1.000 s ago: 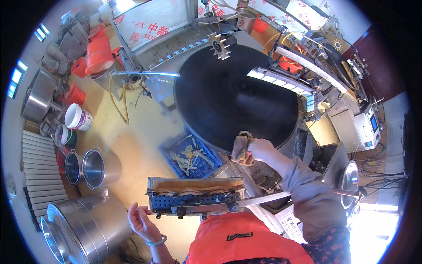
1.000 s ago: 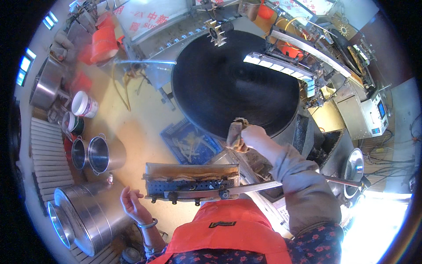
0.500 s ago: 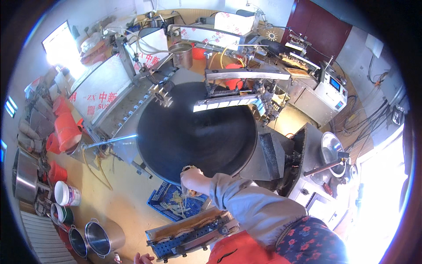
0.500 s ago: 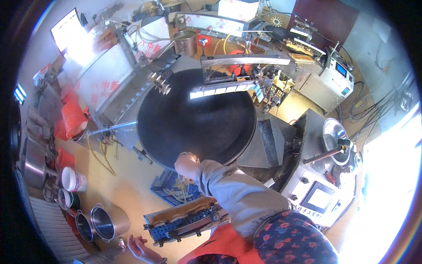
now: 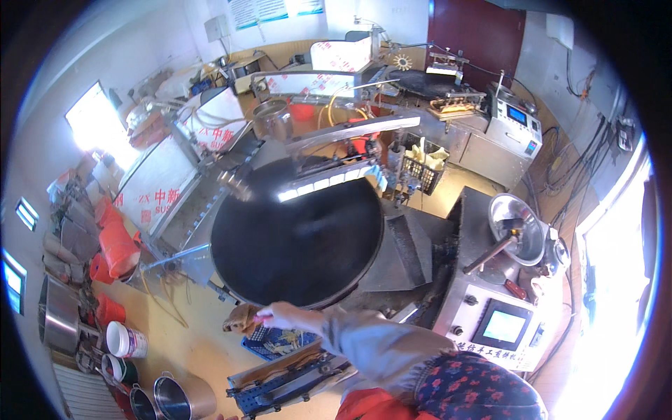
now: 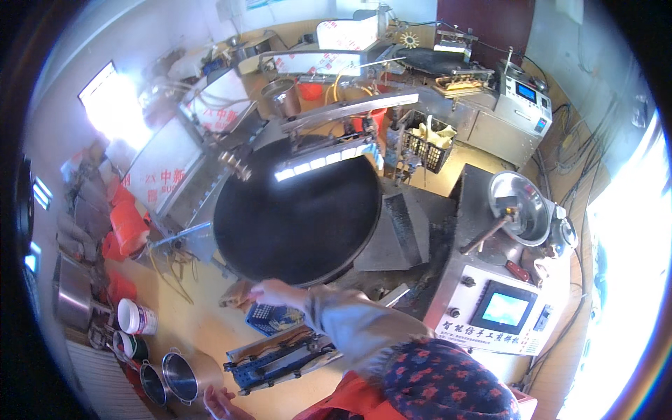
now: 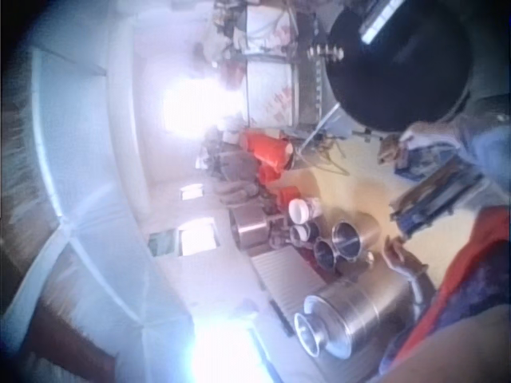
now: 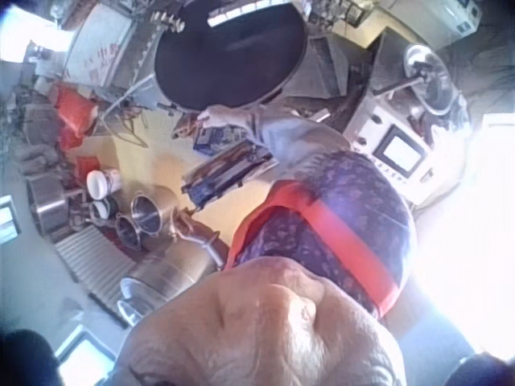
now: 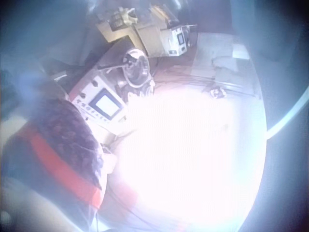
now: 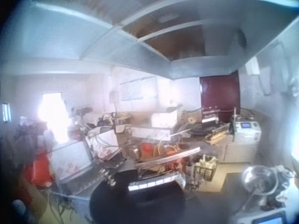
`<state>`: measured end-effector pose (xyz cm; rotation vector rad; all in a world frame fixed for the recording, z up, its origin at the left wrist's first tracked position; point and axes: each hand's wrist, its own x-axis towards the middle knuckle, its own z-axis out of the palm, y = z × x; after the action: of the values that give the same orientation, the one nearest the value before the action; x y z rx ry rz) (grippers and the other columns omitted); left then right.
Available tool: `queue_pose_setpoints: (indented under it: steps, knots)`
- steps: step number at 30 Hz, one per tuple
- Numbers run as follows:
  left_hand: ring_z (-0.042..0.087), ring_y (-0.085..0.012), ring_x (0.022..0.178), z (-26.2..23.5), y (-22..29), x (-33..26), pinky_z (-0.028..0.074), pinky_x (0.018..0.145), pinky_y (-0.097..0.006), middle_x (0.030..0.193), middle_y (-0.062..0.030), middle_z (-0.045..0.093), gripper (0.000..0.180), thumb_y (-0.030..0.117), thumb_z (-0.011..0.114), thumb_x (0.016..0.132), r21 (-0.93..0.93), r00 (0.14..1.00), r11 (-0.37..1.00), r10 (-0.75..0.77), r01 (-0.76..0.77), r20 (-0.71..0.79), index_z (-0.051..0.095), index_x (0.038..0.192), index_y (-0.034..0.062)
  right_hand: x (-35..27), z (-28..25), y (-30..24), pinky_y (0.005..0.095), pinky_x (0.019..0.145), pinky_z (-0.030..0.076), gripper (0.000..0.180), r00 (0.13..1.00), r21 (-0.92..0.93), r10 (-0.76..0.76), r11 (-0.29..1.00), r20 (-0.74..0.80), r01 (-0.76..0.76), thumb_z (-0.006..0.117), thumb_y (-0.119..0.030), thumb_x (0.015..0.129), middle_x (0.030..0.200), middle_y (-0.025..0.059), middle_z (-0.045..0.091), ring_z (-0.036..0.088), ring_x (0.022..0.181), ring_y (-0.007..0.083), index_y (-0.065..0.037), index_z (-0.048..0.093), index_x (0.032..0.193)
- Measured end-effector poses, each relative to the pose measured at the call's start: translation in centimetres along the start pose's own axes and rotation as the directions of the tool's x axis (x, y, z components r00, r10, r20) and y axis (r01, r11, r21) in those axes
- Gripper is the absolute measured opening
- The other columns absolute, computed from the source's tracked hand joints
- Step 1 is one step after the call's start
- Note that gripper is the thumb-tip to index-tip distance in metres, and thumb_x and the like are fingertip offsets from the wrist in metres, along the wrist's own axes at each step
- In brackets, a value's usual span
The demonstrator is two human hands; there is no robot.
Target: The person walks through a food processing room, picks up a red bucket containing a white liquid, and pours it into a large metal pot. They then use a scraper to clean the bucket and wipe a large rotating pan with a cloth. Finally, they pick up a small piece of dough from a bucket and roll it between their hands.
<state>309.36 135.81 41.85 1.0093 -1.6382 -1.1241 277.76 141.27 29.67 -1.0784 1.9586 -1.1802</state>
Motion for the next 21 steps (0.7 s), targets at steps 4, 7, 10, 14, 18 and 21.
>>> queue_pose_setpoints:
  steps: [4, 7, 10, 14, 18, 21]
  knots:
    - [0.055, -0.0161, 0.070, 0.9, 1.8, -4.6, 0.048, 0.064, -0.027, 0.079, -0.0107, 0.060, 0.025, 0.008, 0.056, 0.088, -0.023, 0.995, 0.998, 0.063, -0.061, 0.082, 0.056, 0.111, -0.0025, -15.4, -1.3, -1.5, 0.0337, 0.081, 0.048, 0.043, 0.992, 0.105, -0.033, 0.993, -0.121, 0.045, 0.060, -0.017, 0.088, 0.107, 0.0155, 0.065, 0.065, 0.093, 0.0246, -0.013, 0.052, 0.130]
    - [0.052, -0.0130, 0.069, 3.1, 3.0, -9.4, 0.045, 0.064, -0.025, 0.081, -0.0077, 0.057, 0.026, 0.010, 0.052, 0.089, -0.091, 0.982, 0.993, 0.086, -0.071, 0.166, 0.055, 0.113, -0.0003, -31.1, -4.7, -1.6, 0.0309, 0.083, 0.048, 0.044, 0.983, 0.201, 0.130, 0.974, -0.131, -0.102, 0.061, -0.012, 0.088, 0.109, 0.0131, 0.065, 0.064, 0.096, 0.0197, -0.014, 0.051, 0.131]
    - [0.049, -0.0099, 0.066, 5.8, 4.6, -14.8, 0.042, 0.059, -0.022, 0.076, -0.0036, 0.055, 0.022, 0.008, 0.048, 0.091, -0.145, 0.946, 0.981, 0.168, -0.132, 0.276, 0.056, 0.110, 0.0011, -47.1, -9.2, -2.9, 0.0316, 0.081, 0.050, 0.045, 0.929, 0.111, 0.206, 0.977, -0.307, -0.180, 0.063, -0.021, 0.086, 0.109, 0.0145, 0.065, 0.066, 0.091, 0.0225, -0.016, 0.053, 0.130]
    - [0.053, -0.0106, 0.065, 8.5, 6.8, -22.3, 0.044, 0.059, -0.022, 0.079, -0.0063, 0.058, 0.022, 0.003, 0.048, 0.090, -0.233, 0.864, 0.970, 0.175, -0.070, 0.472, 0.054, 0.111, -0.0007, -65.1, -14.1, -5.8, 0.0238, 0.084, 0.049, 0.042, 0.733, 0.169, 0.502, 0.859, -0.459, -0.483, 0.064, -0.004, 0.083, 0.114, 0.0070, 0.065, 0.060, 0.096, 0.0078, -0.005, 0.056, 0.124]
    - [0.058, -0.0104, 0.070, 9.1, 7.9, -28.5, 0.049, 0.061, -0.022, 0.080, -0.0062, 0.059, 0.020, 0.006, 0.051, 0.093, -0.238, 0.778, 0.970, 0.116, 0.044, 0.617, 0.054, 0.112, -0.0006, -71.5, -18.7, -4.0, 0.0253, 0.091, 0.044, 0.040, 0.468, 0.288, 0.395, 0.914, -0.790, -0.284, 0.058, 0.003, 0.081, 0.111, 0.0092, 0.064, 0.058, 0.100, 0.0129, 0.002, 0.057, 0.121]
    - [0.058, -0.0101, 0.066, 8.4, 7.7, -31.9, 0.049, 0.060, -0.023, 0.079, -0.0052, 0.060, 0.020, 0.007, 0.051, 0.092, -0.221, 0.726, 0.975, 0.135, 0.025, 0.675, 0.056, 0.111, 0.0013, -70.6, -24.4, 1.7, 0.0260, 0.088, 0.045, 0.037, 0.408, 0.056, 0.150, 0.971, -0.901, -0.233, 0.056, 0.000, 0.085, 0.114, 0.0104, 0.064, 0.060, 0.103, 0.0152, 0.004, 0.054, 0.121]
